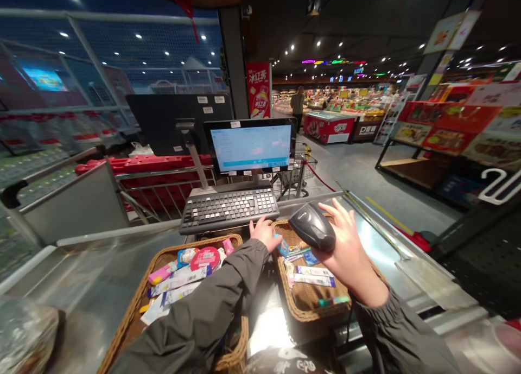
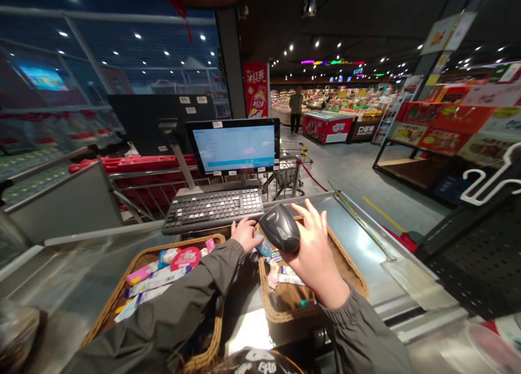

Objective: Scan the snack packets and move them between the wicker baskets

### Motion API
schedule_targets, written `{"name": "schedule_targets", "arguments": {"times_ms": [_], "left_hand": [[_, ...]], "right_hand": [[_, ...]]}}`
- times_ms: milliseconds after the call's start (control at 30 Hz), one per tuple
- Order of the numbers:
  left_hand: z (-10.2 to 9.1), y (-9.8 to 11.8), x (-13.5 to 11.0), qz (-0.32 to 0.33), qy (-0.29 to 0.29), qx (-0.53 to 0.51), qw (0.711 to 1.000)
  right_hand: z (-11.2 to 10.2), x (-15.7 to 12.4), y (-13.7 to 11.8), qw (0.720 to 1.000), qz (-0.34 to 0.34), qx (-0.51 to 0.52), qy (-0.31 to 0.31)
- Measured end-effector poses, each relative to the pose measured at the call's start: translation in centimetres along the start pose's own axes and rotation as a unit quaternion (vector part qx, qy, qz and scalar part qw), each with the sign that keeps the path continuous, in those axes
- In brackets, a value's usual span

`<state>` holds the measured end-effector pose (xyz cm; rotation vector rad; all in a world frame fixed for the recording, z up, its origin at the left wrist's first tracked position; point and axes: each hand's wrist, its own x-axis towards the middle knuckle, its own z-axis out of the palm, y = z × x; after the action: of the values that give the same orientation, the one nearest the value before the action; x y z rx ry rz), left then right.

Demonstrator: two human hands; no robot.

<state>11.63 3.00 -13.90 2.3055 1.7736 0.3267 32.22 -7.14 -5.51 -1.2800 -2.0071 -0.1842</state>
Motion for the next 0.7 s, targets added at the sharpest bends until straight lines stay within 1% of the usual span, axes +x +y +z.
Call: {"name": "schedule_targets", "arguments": {"times_ms": [100, 233, 300, 367, 433, 567, 700], "left_hand": [[1.9, -0.3, 0.3, 0.054, 0.021, 0.058, 0.997], [2.7, 0.2, 1.6, 0.134, 0.027, 0.114, 0.984], [2.8, 0.5, 2.4, 0.182, 0.013, 0.111, 0.977], [2.8, 0.5, 3.1, 0.224, -0.024, 0.100, 0.969], [2.9, 0.1, 3.4, 0.251, -0.063, 0.095, 0.961], [2.6, -1.4, 2.9, 0.308, -0.087, 0.111, 0.941], [1.8, -2.9, 2.1, 0.348, -0.105, 0.143, 0.920]], "right_hand": [[0.0, -0.1, 0.6, 1.000, 0.012, -0.004, 0.004], [-0.5, -0.3, 1.8, 0.999, 0.028, -0.019, 0.008], [-0.7, -0.5, 2.4, 0.999, 0.037, -0.021, 0.008], [-1.0, -0.8, 2.7, 0.999, 0.048, -0.021, 0.010], [-1.2, -1.0, 3.1, 0.998, 0.057, -0.020, 0.011], [-1.6, -1.3, 3.6, 0.998, 0.062, -0.018, 0.019], [-1.6, -1.2, 4.0, 0.998, 0.059, -0.016, 0.017]]}}
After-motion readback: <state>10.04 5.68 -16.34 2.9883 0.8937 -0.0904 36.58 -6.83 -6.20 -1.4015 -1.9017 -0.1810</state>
